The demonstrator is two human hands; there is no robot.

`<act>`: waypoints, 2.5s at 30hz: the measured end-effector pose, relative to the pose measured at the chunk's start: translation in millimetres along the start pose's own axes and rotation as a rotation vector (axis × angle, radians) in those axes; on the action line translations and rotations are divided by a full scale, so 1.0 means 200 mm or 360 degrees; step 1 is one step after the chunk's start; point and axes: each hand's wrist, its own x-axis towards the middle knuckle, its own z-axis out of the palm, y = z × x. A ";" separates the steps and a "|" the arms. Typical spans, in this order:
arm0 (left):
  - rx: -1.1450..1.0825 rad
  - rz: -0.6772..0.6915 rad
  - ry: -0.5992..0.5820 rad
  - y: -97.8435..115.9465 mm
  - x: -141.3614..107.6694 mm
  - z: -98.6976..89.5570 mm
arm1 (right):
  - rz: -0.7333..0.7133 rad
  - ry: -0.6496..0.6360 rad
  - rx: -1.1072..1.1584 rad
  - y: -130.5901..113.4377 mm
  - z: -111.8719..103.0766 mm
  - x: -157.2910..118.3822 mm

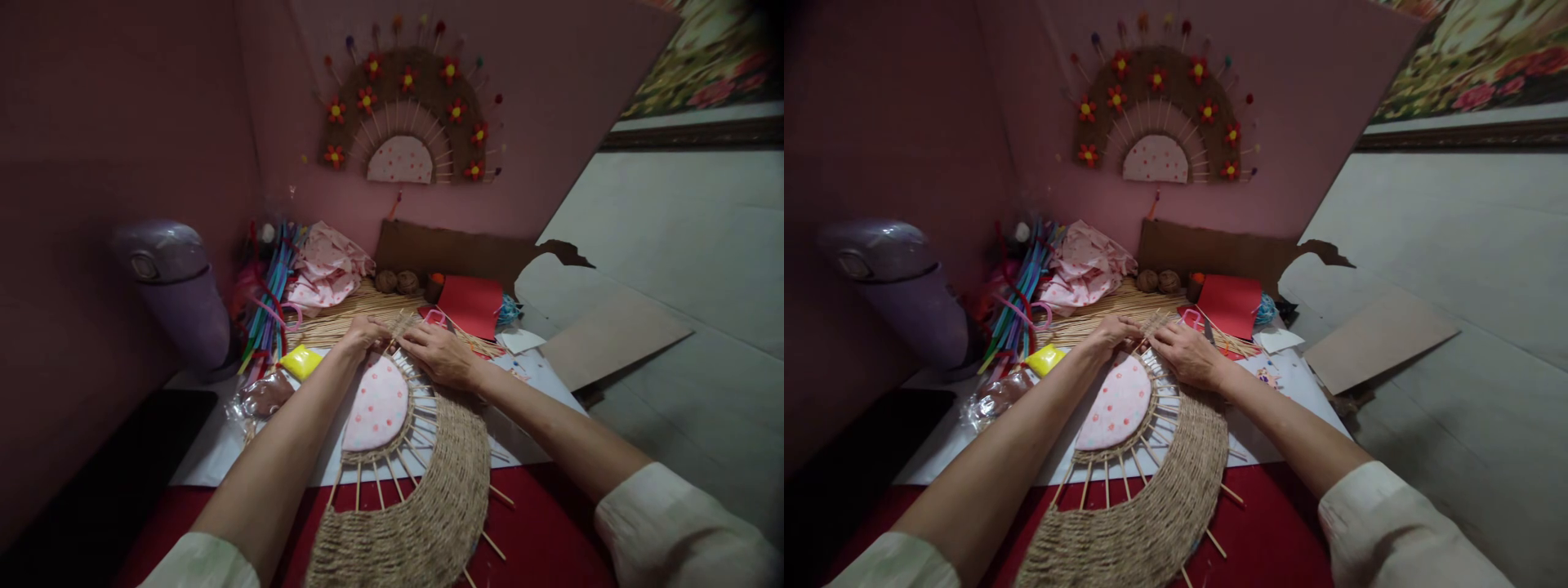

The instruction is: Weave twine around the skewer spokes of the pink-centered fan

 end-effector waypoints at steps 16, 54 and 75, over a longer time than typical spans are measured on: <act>-0.0038 0.0003 0.0015 -0.01 0.01 -0.01 | 0.0205 0.0142 0.0199 -0.01 0.02 0.04; 0.0092 -0.0033 0.0119 0.03 -0.04 0.00 | 0.0506 0.0233 0.0812 0.01 0.05 0.12; 0.0012 -0.0156 0.0059 0.03 -0.01 0.01 | 0.0905 0.0554 0.1260 0.03 0.07 0.12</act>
